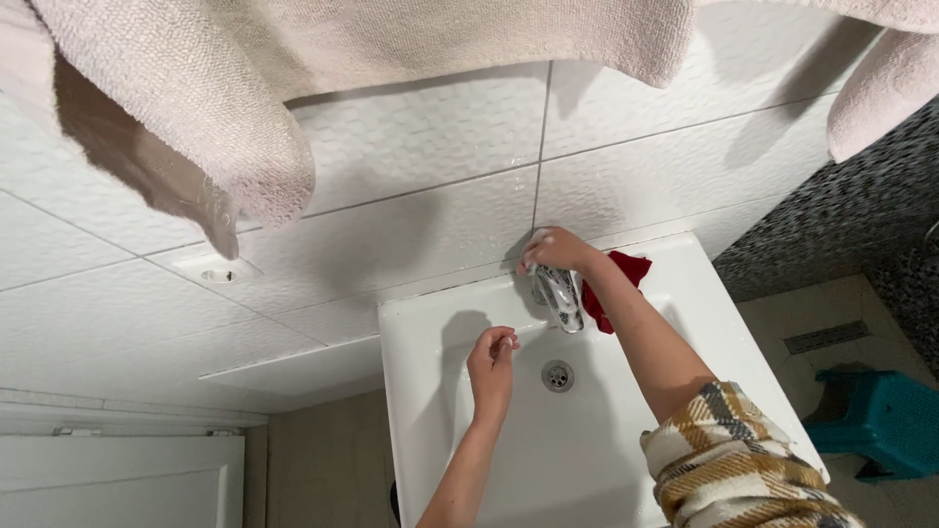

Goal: The person wipes a white bathroom sink and faucet using a green sponge and a red cloth. They scrub the basin, faucet, and surrounding tiled wall, then rinse the sponge and cloth under running water before drying the faucet.

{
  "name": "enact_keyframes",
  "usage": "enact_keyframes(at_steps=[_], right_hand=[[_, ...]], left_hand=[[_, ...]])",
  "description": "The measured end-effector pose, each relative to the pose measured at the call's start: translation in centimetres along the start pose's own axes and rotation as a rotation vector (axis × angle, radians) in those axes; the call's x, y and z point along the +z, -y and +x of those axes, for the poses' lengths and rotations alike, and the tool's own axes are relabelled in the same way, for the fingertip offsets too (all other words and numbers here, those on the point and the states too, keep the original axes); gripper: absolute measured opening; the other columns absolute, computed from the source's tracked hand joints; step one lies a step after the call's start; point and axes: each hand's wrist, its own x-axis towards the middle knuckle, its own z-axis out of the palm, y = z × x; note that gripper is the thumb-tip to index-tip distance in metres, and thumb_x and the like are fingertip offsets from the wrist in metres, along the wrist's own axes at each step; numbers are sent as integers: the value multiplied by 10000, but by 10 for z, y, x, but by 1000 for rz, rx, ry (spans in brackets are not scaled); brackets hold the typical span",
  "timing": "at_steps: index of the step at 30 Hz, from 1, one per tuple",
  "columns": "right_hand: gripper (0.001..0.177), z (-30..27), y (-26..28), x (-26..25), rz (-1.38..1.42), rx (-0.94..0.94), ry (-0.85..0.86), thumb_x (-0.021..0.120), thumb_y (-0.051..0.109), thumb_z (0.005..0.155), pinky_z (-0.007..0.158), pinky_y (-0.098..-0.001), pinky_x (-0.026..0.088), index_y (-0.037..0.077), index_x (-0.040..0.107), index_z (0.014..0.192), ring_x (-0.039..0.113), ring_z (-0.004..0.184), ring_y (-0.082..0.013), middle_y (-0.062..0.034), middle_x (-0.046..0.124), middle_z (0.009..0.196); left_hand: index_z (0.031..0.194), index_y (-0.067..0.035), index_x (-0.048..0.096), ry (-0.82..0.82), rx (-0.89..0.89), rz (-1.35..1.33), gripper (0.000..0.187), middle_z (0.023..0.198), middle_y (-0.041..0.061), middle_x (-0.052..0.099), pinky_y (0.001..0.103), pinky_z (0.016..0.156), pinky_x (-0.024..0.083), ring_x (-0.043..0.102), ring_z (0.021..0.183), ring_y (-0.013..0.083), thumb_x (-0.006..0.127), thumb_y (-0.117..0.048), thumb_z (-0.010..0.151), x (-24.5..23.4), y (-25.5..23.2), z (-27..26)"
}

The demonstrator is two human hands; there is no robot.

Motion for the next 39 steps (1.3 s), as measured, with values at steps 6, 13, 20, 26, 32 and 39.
enact_keyframes(at_steps=[6,13,20,26,32,39], right_hand=[[310,-18,1,8,898,14,-155,554,220,944,1076,-448,456,40,806,964,675,1087,-330,-199,762,1080],[188,10,-63,77,1724,512,-198,563,157,905,685,-456,521,5,612,805,659,715,-334,-225,671,782],[115,21,-125,155,1440,516,-452,560,122,905,806,-442,474,30,618,869,629,816,-308,-192,666,867],[80,19,-151,227,1171,513,-636,558,92,905,910,-430,434,52,624,923,604,903,-286,-163,662,940],[104,-11,-148,316,890,481,-801,555,63,906,1014,-418,393,74,630,977,579,990,-264,-134,659,1012],[163,-40,-93,333,586,434,-947,553,33,906,1118,-406,353,95,636,1032,554,1077,-242,-106,655,1085]], left_hand=[[1017,-59,712,-1,-22,-3,161,903,97,686,369,879,540,695,841,192,571,2,969,3,20,11],[955,-100,713,31,3,63,158,892,28,755,266,794,538,737,828,133,560,-75,920,6,38,24],[1006,-95,720,61,-127,51,148,918,31,732,272,850,532,663,849,128,576,-73,983,7,59,31],[986,-70,714,46,-160,-7,165,934,65,739,278,835,548,729,843,167,553,-44,960,14,71,39],[977,-84,710,43,-94,-17,186,896,53,721,280,822,535,708,822,159,533,-33,957,8,89,39],[987,-77,712,23,-145,-54,188,893,52,714,265,837,529,717,842,168,531,-32,959,0,68,28]])
